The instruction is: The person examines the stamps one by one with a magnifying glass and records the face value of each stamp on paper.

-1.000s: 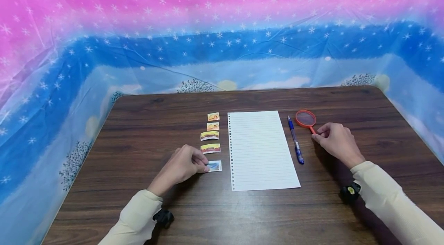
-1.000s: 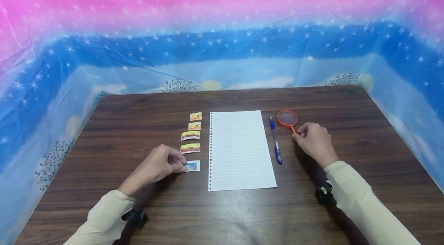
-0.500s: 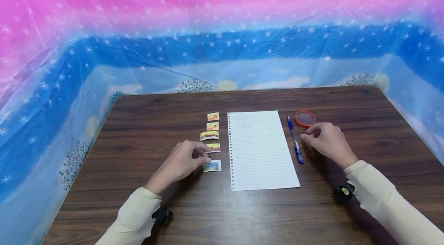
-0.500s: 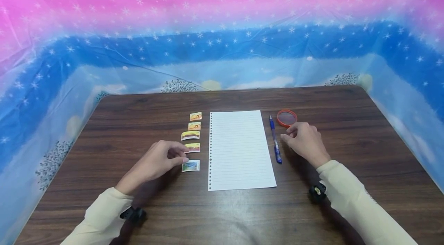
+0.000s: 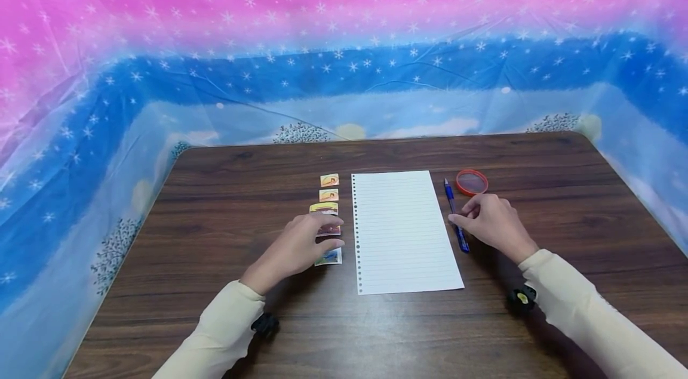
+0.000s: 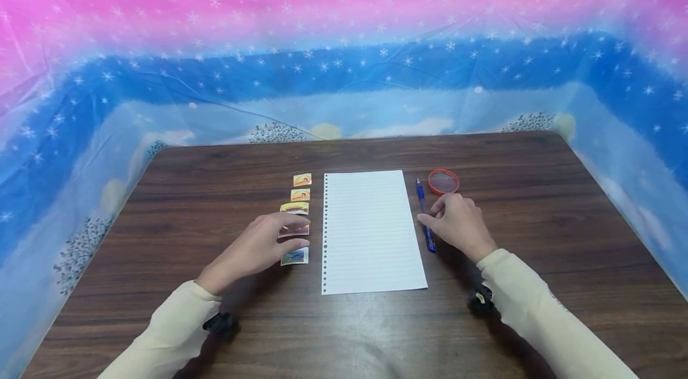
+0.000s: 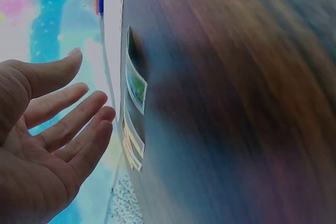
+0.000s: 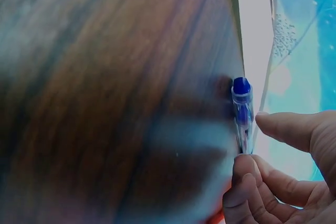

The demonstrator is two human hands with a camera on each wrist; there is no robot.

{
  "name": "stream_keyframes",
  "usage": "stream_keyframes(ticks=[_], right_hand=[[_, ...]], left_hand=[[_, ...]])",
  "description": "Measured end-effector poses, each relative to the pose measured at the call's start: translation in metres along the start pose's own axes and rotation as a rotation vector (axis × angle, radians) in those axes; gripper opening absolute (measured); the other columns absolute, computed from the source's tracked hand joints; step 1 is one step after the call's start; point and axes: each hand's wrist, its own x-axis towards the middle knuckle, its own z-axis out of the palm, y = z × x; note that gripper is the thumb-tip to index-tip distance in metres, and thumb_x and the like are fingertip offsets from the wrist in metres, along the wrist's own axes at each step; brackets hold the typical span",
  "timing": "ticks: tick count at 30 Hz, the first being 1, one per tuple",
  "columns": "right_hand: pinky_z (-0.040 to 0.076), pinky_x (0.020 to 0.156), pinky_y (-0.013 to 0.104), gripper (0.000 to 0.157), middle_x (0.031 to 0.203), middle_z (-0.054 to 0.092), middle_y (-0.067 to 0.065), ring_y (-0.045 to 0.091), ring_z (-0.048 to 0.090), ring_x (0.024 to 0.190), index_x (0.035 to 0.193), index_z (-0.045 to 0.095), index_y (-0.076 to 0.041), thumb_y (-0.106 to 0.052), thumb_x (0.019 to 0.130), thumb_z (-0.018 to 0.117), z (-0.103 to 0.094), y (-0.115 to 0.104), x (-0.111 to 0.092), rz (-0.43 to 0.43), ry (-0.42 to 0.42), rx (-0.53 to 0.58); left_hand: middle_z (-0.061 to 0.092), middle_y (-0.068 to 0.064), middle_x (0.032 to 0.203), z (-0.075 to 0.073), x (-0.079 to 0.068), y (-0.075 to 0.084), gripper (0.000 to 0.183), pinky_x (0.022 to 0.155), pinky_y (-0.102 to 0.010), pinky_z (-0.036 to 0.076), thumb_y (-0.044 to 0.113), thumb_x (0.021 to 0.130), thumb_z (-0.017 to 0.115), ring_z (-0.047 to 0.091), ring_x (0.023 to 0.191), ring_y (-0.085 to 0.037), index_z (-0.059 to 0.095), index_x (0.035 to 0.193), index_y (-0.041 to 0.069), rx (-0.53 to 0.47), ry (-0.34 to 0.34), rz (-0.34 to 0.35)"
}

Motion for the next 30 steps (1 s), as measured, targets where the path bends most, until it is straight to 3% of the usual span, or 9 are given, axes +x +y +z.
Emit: stream_keyframes(ticks=[5, 12, 22, 26, 30], right_hand=[[0.048, 0.058, 0.034, 0.032, 0.076, 0.067, 0.007, 0.017, 0.058, 0.063, 0.09, 0.072, 0.002, -0.03, 0.089, 0.08, 0.004, -0.001, 0.003, 0.012, -0.008, -0.004], [0.045, 0.052, 0.032, 0.023, 0.069, 0.066, 0.005, 0.016, 0.054, 0.054, 0.083, 0.072, 0.001, -0.021, 0.089, 0.077, 0.008, -0.001, 0.006, 0.017, -0.001, -0.004], [0.043, 0.05, 0.032, 0.018, 0.066, 0.064, 0.004, 0.017, 0.053, 0.052, 0.082, 0.073, 0.001, -0.015, 0.09, 0.071, 0.007, -0.001, 0.007, 0.043, -0.01, 0.02], [0.043, 0.051, 0.032, 0.019, 0.065, 0.064, 0.004, 0.017, 0.054, 0.053, 0.082, 0.073, 0.001, -0.016, 0.09, 0.071, 0.006, 0.0, 0.007, 0.047, -0.011, 0.03], [0.045, 0.052, 0.032, 0.019, 0.069, 0.066, 0.005, 0.017, 0.055, 0.056, 0.084, 0.074, 0.001, -0.017, 0.091, 0.072, 0.004, 0.001, 0.007, 0.046, -0.009, 0.036]], left_hand=[[0.067, -0.01, 0.127, 0.006, 0.008, 0.006, 0.043, 0.099, -0.045, 0.05, 0.021, 0.093, 0.077, 0.06, 0.12, -0.025, 0.067, 0.13, 0.003, 0.074, -0.041, 0.054], [0.061, -0.015, 0.137, 0.014, 0.016, 0.012, 0.049, 0.109, -0.047, 0.042, 0.022, 0.095, 0.074, 0.053, 0.132, -0.029, 0.06, 0.137, -0.001, 0.104, -0.145, 0.103], [0.039, -0.019, 0.158, 0.023, 0.017, 0.02, 0.061, 0.119, -0.047, 0.029, 0.031, 0.096, 0.073, 0.032, 0.149, -0.032, 0.053, 0.145, 0.001, 0.171, -0.288, 0.16], [0.036, -0.019, 0.159, 0.027, 0.017, 0.023, 0.064, 0.119, -0.048, 0.028, 0.031, 0.096, 0.072, 0.028, 0.15, -0.034, 0.049, 0.148, 0.0, 0.177, -0.318, 0.176], [0.036, -0.02, 0.159, 0.031, 0.018, 0.025, 0.066, 0.119, -0.047, 0.029, 0.032, 0.094, 0.074, 0.029, 0.149, -0.034, 0.05, 0.147, 0.0, 0.21, -0.306, 0.182]])
